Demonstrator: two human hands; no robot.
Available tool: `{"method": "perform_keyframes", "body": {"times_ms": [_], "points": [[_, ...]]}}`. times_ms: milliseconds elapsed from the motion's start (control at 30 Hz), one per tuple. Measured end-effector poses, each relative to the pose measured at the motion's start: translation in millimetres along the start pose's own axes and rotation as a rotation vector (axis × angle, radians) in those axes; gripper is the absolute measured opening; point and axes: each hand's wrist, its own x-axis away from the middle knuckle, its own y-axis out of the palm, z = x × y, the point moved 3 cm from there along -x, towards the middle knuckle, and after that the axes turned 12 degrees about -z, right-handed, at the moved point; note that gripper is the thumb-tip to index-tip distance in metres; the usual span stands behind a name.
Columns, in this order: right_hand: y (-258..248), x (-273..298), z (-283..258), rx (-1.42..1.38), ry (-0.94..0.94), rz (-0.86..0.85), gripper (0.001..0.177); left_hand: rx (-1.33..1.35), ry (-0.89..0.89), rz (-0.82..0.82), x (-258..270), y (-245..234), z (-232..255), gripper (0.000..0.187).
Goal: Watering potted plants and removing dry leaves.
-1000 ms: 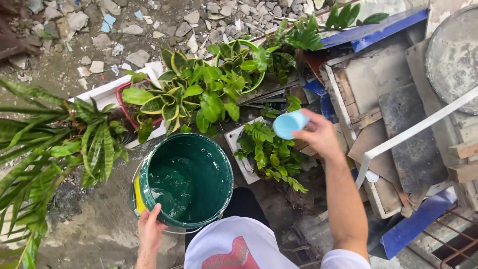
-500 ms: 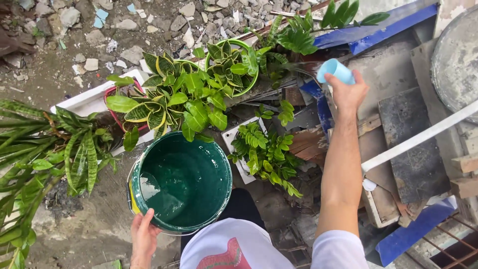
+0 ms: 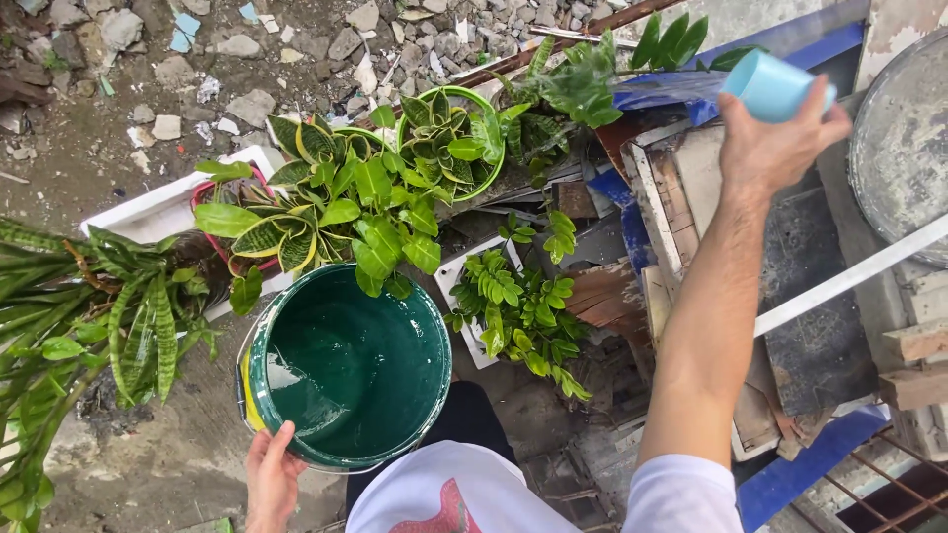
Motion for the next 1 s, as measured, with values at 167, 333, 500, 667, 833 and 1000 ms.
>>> {"method": "perform_keyframes", "body": {"times_ms": [167, 333, 500, 667, 833, 1000], "points": [[-20, -16, -3, 0.312, -0.328, 0.23, 0.109, -0.021, -0.02, 0.005, 1, 1, 4, 0.03], [10, 21, -8, 0.345, -0.516, 0.383, 0.107, 0.006, -0.012, 0.002, 0, -2, 0, 0.03], [24, 231, -135, 0.037, -0.885, -0.136, 0.076, 0.002, -0.007, 0.032, 2, -4, -8, 0.03], [148, 461, -150, -0.167, -1.51, -1.227, 0.073, -0.015, 0.024, -0.004, 11, 1, -9, 0.028], [289, 567, -132, 0.012, -1.966, -0.708, 0.042, 0.028, 0.074, -0.04, 31, 1, -15, 0.025], [391, 615, -102, 0.336, -2.057, -0.651, 0.04, 0.012, 0.159, -0.056, 63, -1, -15, 0.03]]}}
